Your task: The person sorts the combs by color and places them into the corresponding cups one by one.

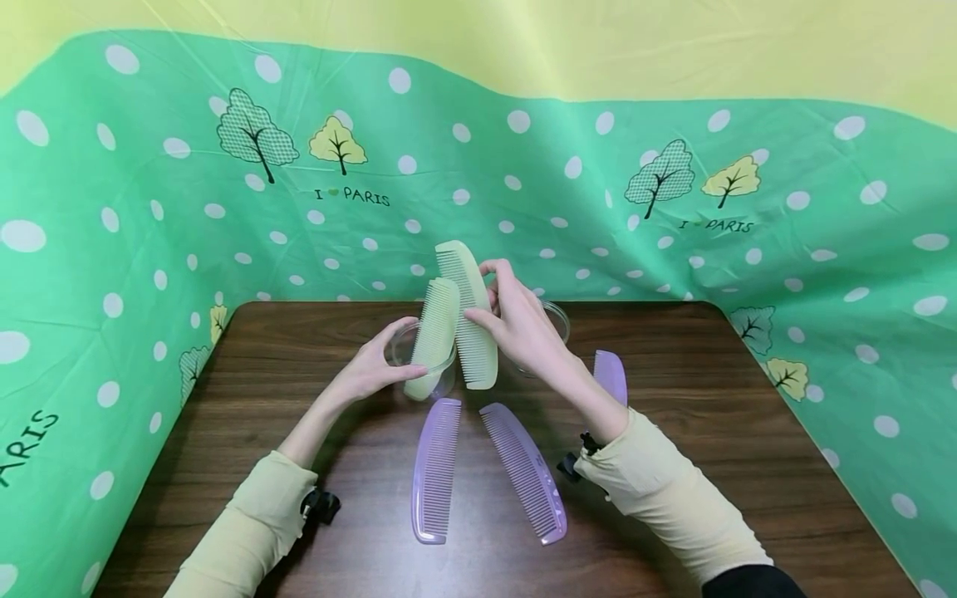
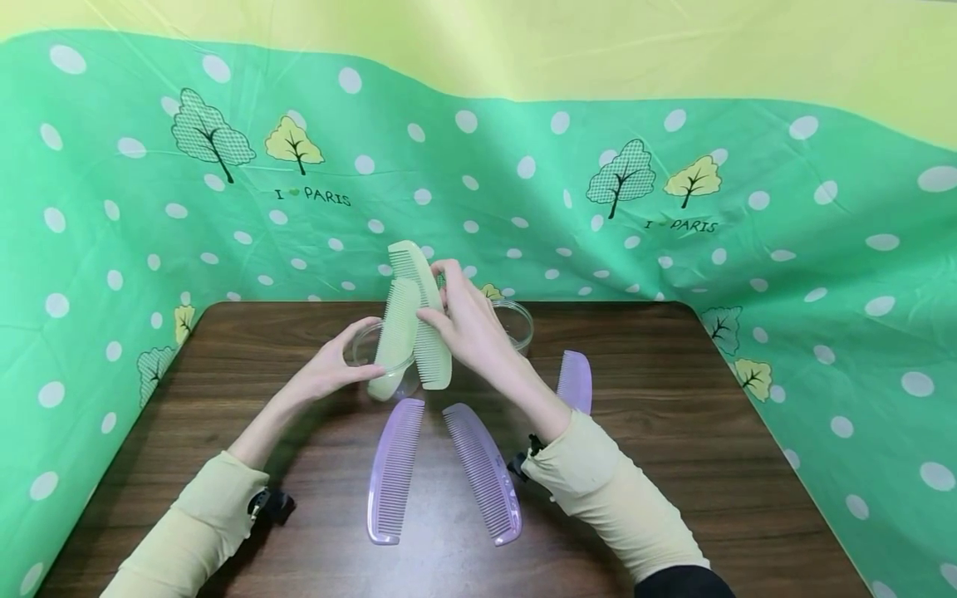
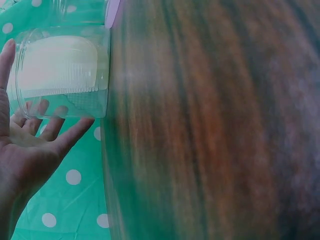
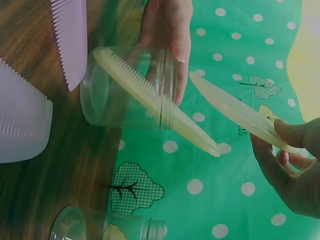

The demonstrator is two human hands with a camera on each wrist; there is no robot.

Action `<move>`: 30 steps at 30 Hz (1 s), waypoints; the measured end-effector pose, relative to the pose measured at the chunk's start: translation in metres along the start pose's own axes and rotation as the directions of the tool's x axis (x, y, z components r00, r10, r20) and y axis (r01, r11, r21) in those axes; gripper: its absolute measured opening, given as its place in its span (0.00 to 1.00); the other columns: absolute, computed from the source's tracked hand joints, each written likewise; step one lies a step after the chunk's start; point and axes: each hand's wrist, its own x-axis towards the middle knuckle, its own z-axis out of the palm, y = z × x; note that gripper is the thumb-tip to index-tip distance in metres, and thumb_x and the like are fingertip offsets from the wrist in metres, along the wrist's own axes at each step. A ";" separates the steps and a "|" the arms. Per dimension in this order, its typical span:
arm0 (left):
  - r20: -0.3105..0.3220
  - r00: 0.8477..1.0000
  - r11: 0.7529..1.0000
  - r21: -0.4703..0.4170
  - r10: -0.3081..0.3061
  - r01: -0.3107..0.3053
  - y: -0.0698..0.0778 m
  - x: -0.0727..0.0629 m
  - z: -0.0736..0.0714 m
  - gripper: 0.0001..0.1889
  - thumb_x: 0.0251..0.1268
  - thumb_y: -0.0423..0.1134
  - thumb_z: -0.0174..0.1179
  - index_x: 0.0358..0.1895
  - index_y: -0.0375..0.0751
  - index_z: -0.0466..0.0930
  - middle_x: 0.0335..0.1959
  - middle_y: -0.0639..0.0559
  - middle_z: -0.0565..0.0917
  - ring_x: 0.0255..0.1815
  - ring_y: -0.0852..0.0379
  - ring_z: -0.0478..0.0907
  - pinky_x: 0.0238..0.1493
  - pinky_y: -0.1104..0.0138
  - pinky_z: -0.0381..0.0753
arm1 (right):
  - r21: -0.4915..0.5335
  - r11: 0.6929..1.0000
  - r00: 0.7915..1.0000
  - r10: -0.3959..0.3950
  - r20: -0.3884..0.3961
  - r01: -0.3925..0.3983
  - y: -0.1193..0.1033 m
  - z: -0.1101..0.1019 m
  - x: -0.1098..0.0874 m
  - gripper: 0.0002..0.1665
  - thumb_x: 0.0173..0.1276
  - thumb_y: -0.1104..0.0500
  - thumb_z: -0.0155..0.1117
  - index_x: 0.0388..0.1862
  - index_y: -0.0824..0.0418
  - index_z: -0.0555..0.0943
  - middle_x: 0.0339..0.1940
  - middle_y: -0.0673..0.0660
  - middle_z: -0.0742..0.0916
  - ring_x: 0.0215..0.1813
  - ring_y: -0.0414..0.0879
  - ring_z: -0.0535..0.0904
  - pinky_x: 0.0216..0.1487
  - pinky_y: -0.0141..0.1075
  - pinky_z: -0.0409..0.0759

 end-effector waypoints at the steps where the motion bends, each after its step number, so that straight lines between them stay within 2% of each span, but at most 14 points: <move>1: 0.001 1.000 1.000 -0.002 0.000 0.000 0.000 0.000 0.000 0.46 0.60 0.44 0.76 0.79 0.50 0.60 0.79 0.47 0.68 0.81 0.43 0.63 0.75 0.42 0.67 | 0.000 1.000 1.000 -0.003 -0.003 0.003 0.000 0.000 0.001 0.31 0.72 0.57 0.70 0.67 0.58 0.65 0.36 0.56 0.81 0.38 0.47 0.78 0.40 0.38 0.79; 8: 0.002 1.000 1.000 0.014 -0.002 0.002 0.001 0.000 0.000 0.46 0.60 0.46 0.76 0.79 0.51 0.60 0.79 0.47 0.67 0.81 0.42 0.63 0.75 0.41 0.67 | 0.017 1.000 1.000 -0.024 -0.009 0.024 -0.001 0.005 0.008 0.30 0.74 0.58 0.67 0.67 0.58 0.65 0.37 0.57 0.81 0.39 0.47 0.77 0.41 0.38 0.79; 19: -0.005 1.000 0.999 0.034 -0.023 0.023 -0.001 -0.001 -0.001 0.47 0.59 0.51 0.76 0.79 0.54 0.59 0.79 0.50 0.67 0.81 0.44 0.63 0.75 0.42 0.68 | 0.007 0.998 0.998 -0.059 -0.039 0.059 -0.006 0.012 0.018 0.24 0.78 0.57 0.62 0.67 0.57 0.65 0.37 0.56 0.77 0.38 0.49 0.72 0.41 0.40 0.72; 26: -0.001 1.000 1.000 0.018 -0.008 0.008 -0.003 0.000 0.000 0.47 0.60 0.48 0.76 0.80 0.50 0.58 0.79 0.50 0.67 0.80 0.44 0.64 0.72 0.43 0.71 | 0.024 0.997 0.995 -0.077 -0.064 0.079 -0.006 0.018 0.023 0.23 0.79 0.58 0.60 0.67 0.58 0.65 0.37 0.58 0.77 0.39 0.50 0.71 0.42 0.40 0.74; 30: 0.000 1.000 1.000 0.005 -0.008 0.008 -0.004 0.001 0.000 0.46 0.60 0.48 0.76 0.80 0.53 0.59 0.79 0.50 0.67 0.80 0.43 0.64 0.71 0.43 0.72 | 0.025 0.997 0.994 -0.076 -0.077 0.078 -0.008 0.020 0.025 0.23 0.79 0.57 0.60 0.67 0.58 0.64 0.38 0.58 0.77 0.39 0.50 0.72 0.40 0.40 0.75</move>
